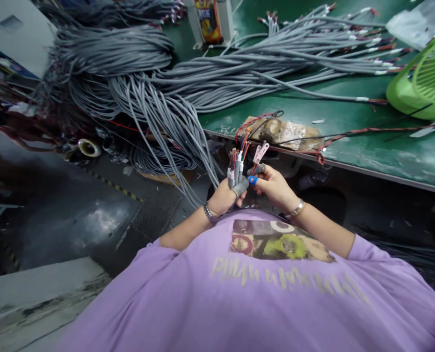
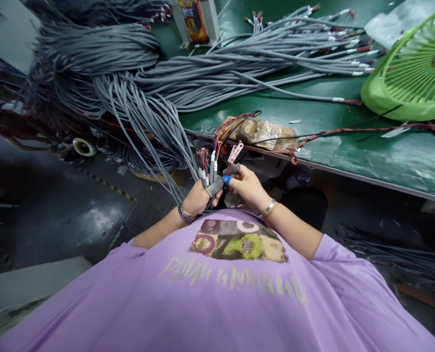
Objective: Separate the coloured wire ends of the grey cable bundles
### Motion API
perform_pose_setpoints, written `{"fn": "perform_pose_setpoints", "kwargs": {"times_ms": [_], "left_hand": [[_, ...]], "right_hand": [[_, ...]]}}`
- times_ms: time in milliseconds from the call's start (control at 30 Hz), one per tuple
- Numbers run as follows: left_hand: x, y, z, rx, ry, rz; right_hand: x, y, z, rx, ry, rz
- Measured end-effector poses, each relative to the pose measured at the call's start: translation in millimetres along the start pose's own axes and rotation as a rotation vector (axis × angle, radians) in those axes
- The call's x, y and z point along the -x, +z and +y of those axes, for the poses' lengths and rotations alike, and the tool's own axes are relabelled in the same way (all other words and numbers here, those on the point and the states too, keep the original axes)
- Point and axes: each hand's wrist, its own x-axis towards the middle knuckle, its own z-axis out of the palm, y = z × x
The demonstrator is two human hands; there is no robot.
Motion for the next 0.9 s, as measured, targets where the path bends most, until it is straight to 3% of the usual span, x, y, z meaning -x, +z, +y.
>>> {"fn": "perform_pose_setpoints", "kwargs": {"times_ms": [233, 433, 700, 900], "left_hand": [[1.6, 2.1, -1.5, -0.129, 0.038, 0.021], [-4.4, 4.8, -1.6, -0.016, 0.003, 0.110], [-6.5, 9.1, -2.0, 0.077, 0.015, 0.229], [-6.7, 11.4, 4.6, 0.128, -0.008, 0.325]], "right_hand": [[-1.9, -7.8, 0.2, -0.140, 0.084, 0.063], [-7.1, -10.0, 4.5, -0.087, 0.028, 0.065], [-3.7, -3.1, -1.0, -0.170, 0.211, 0.036], [-2.5, -3.0, 4.6, -0.083, 0.121, 0.013]]}}
